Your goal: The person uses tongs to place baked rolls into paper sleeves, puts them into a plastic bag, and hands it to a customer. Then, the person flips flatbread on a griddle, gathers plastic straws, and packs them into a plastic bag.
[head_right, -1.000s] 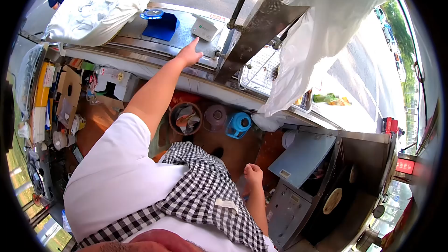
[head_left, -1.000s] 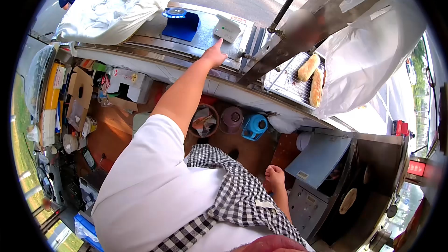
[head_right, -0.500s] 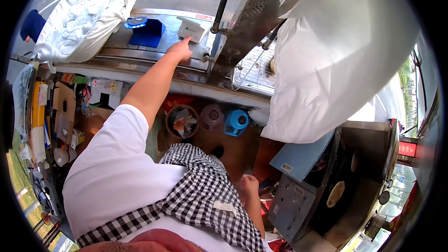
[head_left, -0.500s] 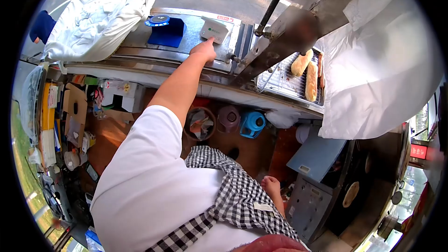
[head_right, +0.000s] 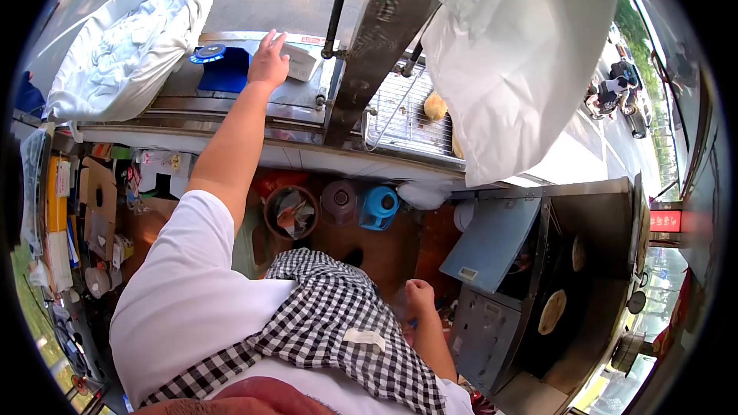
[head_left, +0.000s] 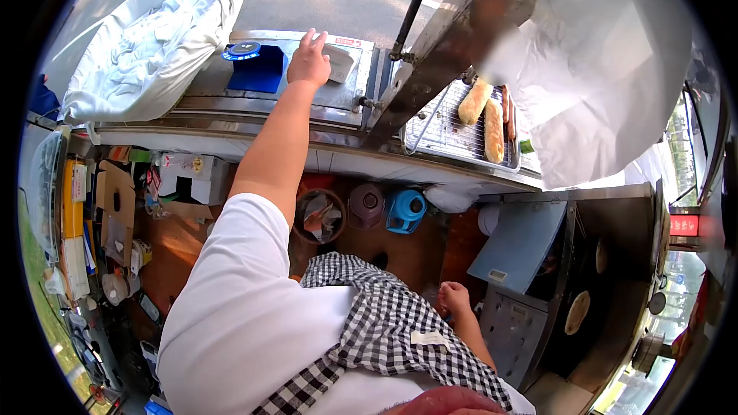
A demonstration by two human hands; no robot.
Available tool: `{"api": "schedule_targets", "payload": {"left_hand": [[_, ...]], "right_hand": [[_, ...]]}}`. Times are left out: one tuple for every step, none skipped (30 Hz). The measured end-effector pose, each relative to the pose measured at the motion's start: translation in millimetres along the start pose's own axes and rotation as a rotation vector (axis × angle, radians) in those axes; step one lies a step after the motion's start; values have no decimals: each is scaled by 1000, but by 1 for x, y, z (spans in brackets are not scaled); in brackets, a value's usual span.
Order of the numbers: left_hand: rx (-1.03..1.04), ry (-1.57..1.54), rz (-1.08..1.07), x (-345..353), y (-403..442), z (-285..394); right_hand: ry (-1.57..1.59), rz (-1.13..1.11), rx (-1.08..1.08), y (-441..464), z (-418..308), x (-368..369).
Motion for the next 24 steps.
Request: {"api": "schedule_targets", "payload": {"left_hand": [[-46, 40, -128, 6, 5, 0], [-52, 26, -119, 3, 5, 5], [-32, 25, -74, 8, 11, -1], [-6, 13, -31, 16, 20, -4], [-17, 42, -13, 12, 21, -1], [16, 36, 12, 11, 22, 1], [20, 26, 13, 10, 21, 0], [30, 12, 24, 8, 20, 0], [2, 33, 5, 2, 17, 2], [-8, 49, -8, 1, 15, 0], [17, 81, 9, -3, 10, 2], [51, 88, 13, -2, 11, -1], [30, 112, -5, -9, 6, 6], [60, 139, 8, -6, 9, 2], [41, 151, 4, 0, 16, -2], [75, 178, 18, -6, 12, 5], [106, 162, 18, -5, 15, 3], [126, 167, -23, -8, 15, 6], [76, 219, -78, -13, 12, 14], [88, 238, -77, -14, 13, 15], [93, 263, -77, -15, 14, 11], [73, 248, -62, -9, 19, 1], [52, 235, -49, 4, 27, -13], [29, 219, -36, 5, 29, -12]], "right_hand": [[-27, 10, 3, -3, 6, -3], [-47, 30, 5, -7, 13, -3], [-56, 60, 7, -11, 21, -6], [-15, 71, 31, -10, 32, -7], [2, 63, 23, 5, 61, -11], [32, 65, 22, 1, 68, -14], [59, 59, 23, -2, 74, -13], [48, 95, 21, -10, 75, -14], [32, 125, 20, -21, 67, -15], [14, 147, 24, -31, 64, -14], [43, 132, 28, -32, 73, -12], [72, 120, 31, -33, 81, -12], [98, 106, 33, -32, 91, -11], [59, 81, 6, -23, 108, -9], [19, 60, -22, -10, 128, -6], [-32, 39, -40, -12, 145, -9], [-36, 75, 11, -29, 148, -1], [-44, 117, 46, -36, 141, -2], [-59, 159, 75, -37, 130, -7], [-16, 125, 96, -33, 137, -5], [-20, 121, 95, -33, 140, -4], [-29, 115, 91, -30, 143, -5], [-39, 109, 89, -29, 147, -4], [-79, 137, 77, -27, 149, -6]]}}
Point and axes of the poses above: each hand's wrist, its own y-axis towards the middle knuckle, its own x-axis out of the palm, z = x × y, the point moved 5 cm from there along y, towards the middle knuckle, and after that the axes turned 8 degrees about -x, right-handed, at the moved point
